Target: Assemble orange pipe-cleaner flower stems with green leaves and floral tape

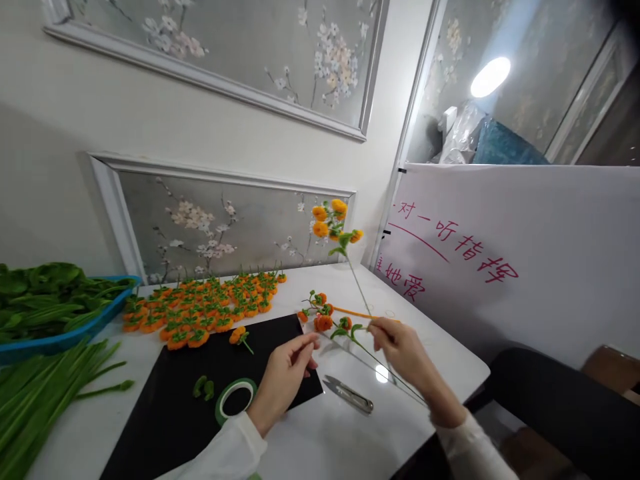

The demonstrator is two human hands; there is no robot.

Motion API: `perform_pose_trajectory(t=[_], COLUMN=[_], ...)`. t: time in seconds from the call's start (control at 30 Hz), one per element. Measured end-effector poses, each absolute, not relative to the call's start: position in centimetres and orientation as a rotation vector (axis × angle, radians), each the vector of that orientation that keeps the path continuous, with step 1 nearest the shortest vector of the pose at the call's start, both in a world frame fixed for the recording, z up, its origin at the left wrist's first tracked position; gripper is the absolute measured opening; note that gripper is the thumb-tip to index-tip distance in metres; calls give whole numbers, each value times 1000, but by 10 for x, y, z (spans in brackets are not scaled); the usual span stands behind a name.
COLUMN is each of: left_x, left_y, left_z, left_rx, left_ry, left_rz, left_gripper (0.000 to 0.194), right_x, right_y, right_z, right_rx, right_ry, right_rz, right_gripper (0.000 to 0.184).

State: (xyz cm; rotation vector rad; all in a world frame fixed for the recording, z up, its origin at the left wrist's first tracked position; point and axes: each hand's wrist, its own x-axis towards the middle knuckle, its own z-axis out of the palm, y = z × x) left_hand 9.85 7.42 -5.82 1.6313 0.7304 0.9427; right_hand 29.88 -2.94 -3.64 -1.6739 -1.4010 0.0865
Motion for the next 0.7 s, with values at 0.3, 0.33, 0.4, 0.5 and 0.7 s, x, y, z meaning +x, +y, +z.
perform_pose_trajectory(t=[0.3,0.33,0.4,0.5,0.7], left_x=[100,99,98,98,99], left_y=[81,82,82,82,82], left_z=[-84,-87,-92,-97,-99], left_rx=[1679,1677,1672,1658,1725], left_ry=[778,784,791,811,816], left_rz=[828,819,807,801,782], left_gripper=[41,42,42,41,39], right_x=[421,428,439,450,461], right_y=[-34,-29,-20,-8,6], right_z=[-77,-81,-88,-97,-106], right_rx=[-2128,-2159,-2219,-2300,-2445], right_ry=[-1322,-1321,-1323,-1344,-1365], right_rz=[-30,-34,-50,-74,-102], right_gripper=[30,30,29,28,27])
